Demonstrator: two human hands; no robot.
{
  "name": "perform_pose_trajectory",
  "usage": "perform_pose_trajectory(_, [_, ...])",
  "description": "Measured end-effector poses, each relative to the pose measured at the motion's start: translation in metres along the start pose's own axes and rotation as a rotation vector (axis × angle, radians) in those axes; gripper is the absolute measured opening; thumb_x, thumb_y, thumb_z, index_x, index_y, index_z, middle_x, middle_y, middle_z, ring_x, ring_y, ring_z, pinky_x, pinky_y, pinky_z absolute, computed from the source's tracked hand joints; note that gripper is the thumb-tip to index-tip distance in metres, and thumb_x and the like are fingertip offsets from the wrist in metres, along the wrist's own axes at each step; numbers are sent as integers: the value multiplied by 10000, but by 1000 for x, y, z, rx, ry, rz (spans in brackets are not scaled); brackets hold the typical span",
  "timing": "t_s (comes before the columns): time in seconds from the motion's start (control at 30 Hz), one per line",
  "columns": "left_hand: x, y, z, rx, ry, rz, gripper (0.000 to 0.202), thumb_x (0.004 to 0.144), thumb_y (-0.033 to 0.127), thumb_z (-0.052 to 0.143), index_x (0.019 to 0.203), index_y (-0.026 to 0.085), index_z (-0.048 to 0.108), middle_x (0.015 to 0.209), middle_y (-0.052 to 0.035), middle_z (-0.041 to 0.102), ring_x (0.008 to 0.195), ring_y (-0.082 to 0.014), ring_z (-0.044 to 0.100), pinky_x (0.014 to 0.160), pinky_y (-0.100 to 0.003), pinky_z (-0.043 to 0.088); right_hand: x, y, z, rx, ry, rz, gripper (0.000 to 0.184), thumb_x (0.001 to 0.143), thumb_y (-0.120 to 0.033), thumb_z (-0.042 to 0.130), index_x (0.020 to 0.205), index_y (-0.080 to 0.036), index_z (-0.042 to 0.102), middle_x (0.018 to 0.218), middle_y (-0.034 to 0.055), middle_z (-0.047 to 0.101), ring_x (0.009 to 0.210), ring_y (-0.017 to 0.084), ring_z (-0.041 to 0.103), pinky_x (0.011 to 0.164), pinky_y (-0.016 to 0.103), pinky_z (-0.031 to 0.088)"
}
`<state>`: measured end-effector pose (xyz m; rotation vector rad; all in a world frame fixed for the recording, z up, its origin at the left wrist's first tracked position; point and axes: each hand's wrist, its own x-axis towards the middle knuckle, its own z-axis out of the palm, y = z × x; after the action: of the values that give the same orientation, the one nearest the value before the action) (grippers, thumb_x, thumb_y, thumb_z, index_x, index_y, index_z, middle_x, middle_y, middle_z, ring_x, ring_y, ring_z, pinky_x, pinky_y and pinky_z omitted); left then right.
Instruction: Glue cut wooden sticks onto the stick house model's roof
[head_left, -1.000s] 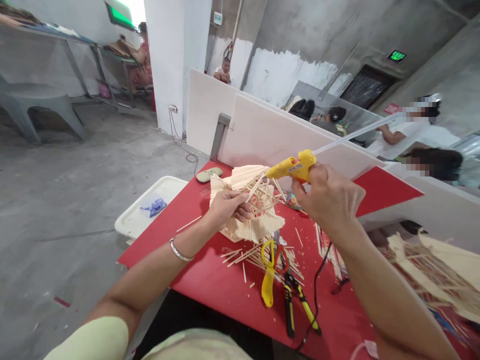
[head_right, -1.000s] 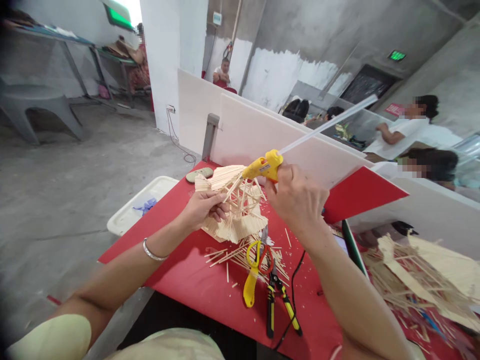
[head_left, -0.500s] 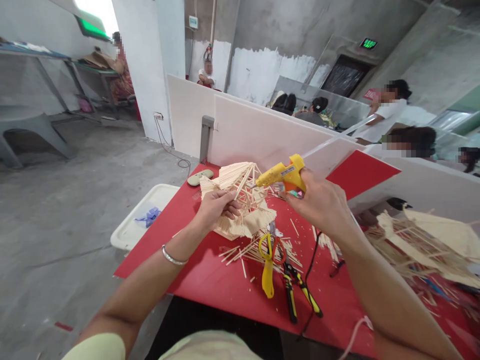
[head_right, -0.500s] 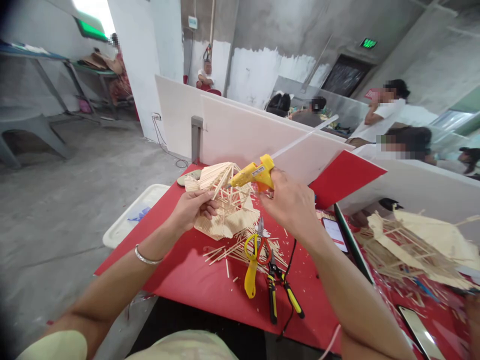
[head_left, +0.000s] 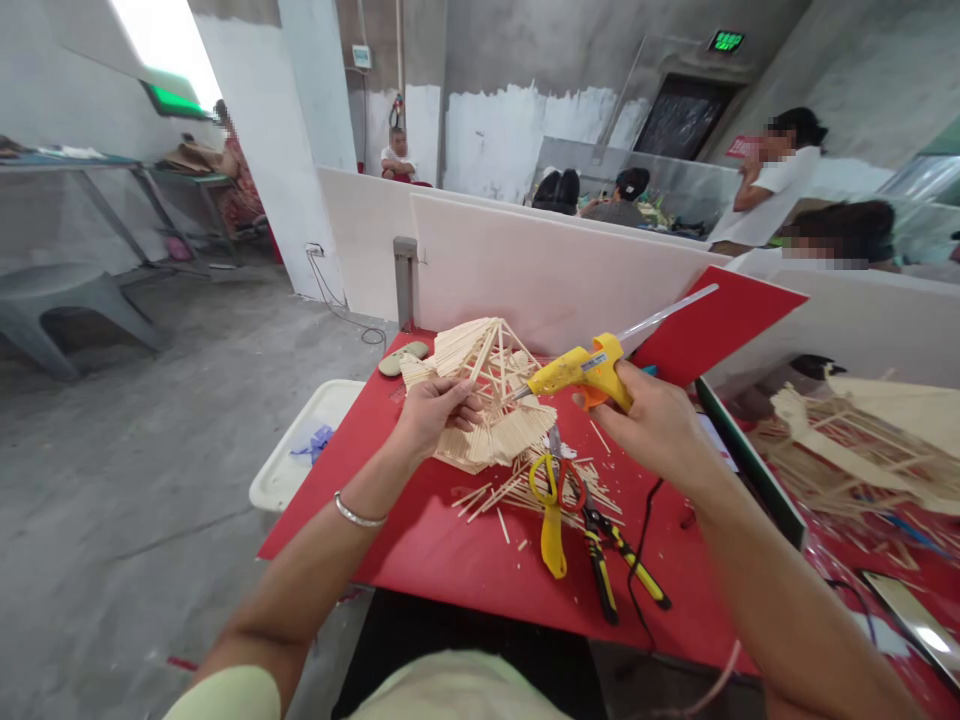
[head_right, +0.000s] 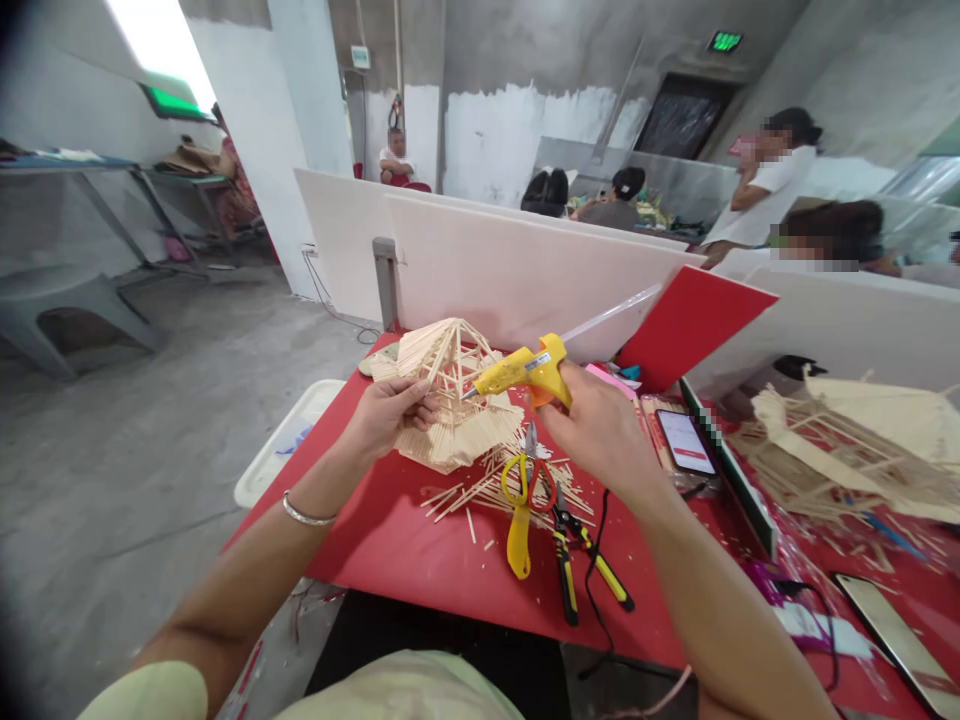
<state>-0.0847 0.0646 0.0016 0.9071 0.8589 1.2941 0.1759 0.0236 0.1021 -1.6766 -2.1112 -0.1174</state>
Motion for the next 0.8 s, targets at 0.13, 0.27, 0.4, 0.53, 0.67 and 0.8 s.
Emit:
perform_pose_trajectory(0.13, [1, -1, 0, 2, -3, 3, 376, 690, 414, 825, 830, 94, 685, 682, -61, 708, 520, -127, 662, 439, -192, 496, -3, 7, 8, -5, 10, 8, 160, 832, -388, 541, 816, -238, 485, 676, -5, 575, 572, 153, 485, 567, 292, 297])
perform_pose_trajectory(0.27, [2, -3, -2, 11, -12, 13, 384, 695, 420, 822, 855, 98, 688, 691, -63, 709, 531, -127, 666, 455, -193, 503, -4, 9, 12, 16, 11, -9, 143, 821, -367, 558, 856, -232, 525, 731, 10, 613, 607, 162, 513, 578, 291, 313])
perform_pose_trajectory(0.4, [2, -3, -2, 18, -17, 11, 387, 685, 426, 827, 846, 100, 696, 699, -66, 713, 541, -129, 668, 461, -193, 508, -6, 9, 14, 47, -5, 8, 175, 823, -377, 563, 901, -219, 567, 778, 26, 648, 668, 180, 560, 607, 293, 336])
perform_pose_trajectory(0.53, [1, -2, -1, 40, -8, 7, 377, 680, 435, 827, 812, 104, 703, 685, -60, 709, 538, -124, 662, 468, -194, 508, -6, 10, 16, 62, -14, 22, 202, 825, -382, 567, 937, -215, 593, 772, 23, 651, 678, 186, 570, 619, 295, 341])
perform_pose_trajectory(0.67, [1, -1, -1, 60, -6, -1, 363, 687, 440, 819, 780, 109, 702, 690, -61, 710, 535, -119, 656, 482, -200, 511, -6, 12, 19, 91, -15, 12, 220, 823, -378, 568, 964, -215, 607, 798, 29, 656, 684, 185, 567, 618, 296, 340])
perform_pose_trajectory(0.8, [2, -2, -1, 55, -8, -5, 366, 681, 439, 822, 789, 112, 698, 702, -62, 717, 538, -123, 660, 486, -207, 512, -6, 11, 20, 117, -23, 5, 231, 830, -402, 553, 958, -217, 608, 784, 23, 637, 683, 183, 551, 612, 295, 335])
